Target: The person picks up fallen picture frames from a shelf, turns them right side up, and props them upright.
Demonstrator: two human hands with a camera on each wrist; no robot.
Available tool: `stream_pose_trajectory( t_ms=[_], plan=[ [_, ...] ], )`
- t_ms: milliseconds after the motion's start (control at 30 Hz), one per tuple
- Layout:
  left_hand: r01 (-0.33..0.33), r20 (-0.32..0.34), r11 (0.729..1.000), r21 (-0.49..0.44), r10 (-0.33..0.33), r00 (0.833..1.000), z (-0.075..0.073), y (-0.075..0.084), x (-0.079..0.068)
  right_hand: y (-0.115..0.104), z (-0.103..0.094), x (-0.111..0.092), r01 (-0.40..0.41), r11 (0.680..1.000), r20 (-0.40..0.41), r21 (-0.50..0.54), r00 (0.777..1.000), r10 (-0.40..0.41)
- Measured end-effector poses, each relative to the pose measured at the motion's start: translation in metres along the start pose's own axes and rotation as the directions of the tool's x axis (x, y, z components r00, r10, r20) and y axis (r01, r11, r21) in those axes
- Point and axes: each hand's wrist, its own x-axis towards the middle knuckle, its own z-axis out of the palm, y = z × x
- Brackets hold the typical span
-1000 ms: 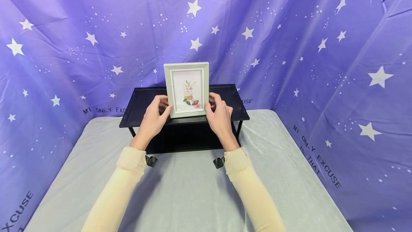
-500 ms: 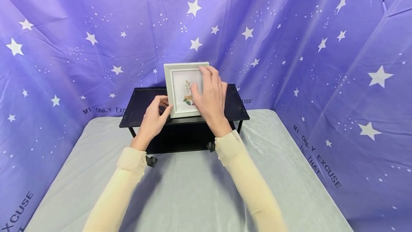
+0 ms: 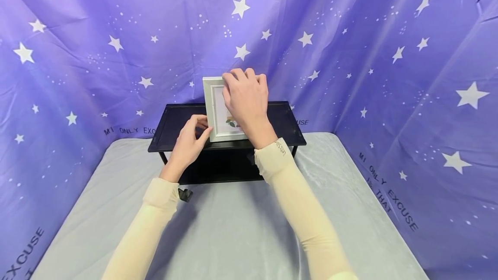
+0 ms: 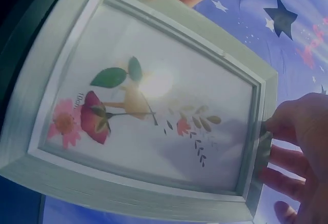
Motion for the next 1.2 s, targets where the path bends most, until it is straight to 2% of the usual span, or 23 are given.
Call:
stream_pose_trajectory(
  t_ms=[300, 667, 833, 1000, 1200],
  plan=[
    [0.001, 0.004, 1.0, -0.002, -0.001, 1.0, 0.0, 0.002, 0.001, -0.001, 0.001, 0.003, -0.01, 1.0, 0.017, 0.008, 1.0, 0.01],
    [0.035, -0.016, 0.997, -0.069, -0.036, 0.999, 0.003, 0.007, 0.001, -0.001, -0.001, 0.005, 0.002, 1.0, 0.035, 0.031, 0.999, -0.003],
    [0.059, -0.061, 0.996, -0.071, -0.063, 0.996, 0.011, 0.01, 0.0, -0.005, -0.001, 0.006, 0.011, 0.999, 0.012, 0.048, 1.0, -0.011],
    [0.107, -0.126, 0.993, -0.053, -0.113, 0.986, 0.021, 0.018, -0.001, -0.013, 0.0, 0.005, 0.007, 0.999, 0.034, 0.054, 0.999, -0.008],
    [0.118, -0.2, 0.993, -0.003, -0.116, 0.973, 0.03, 0.025, -0.002, -0.016, 0.004, 0.002, 0.003, 0.998, 0.038, 0.057, 0.999, -0.005]
  ],
)
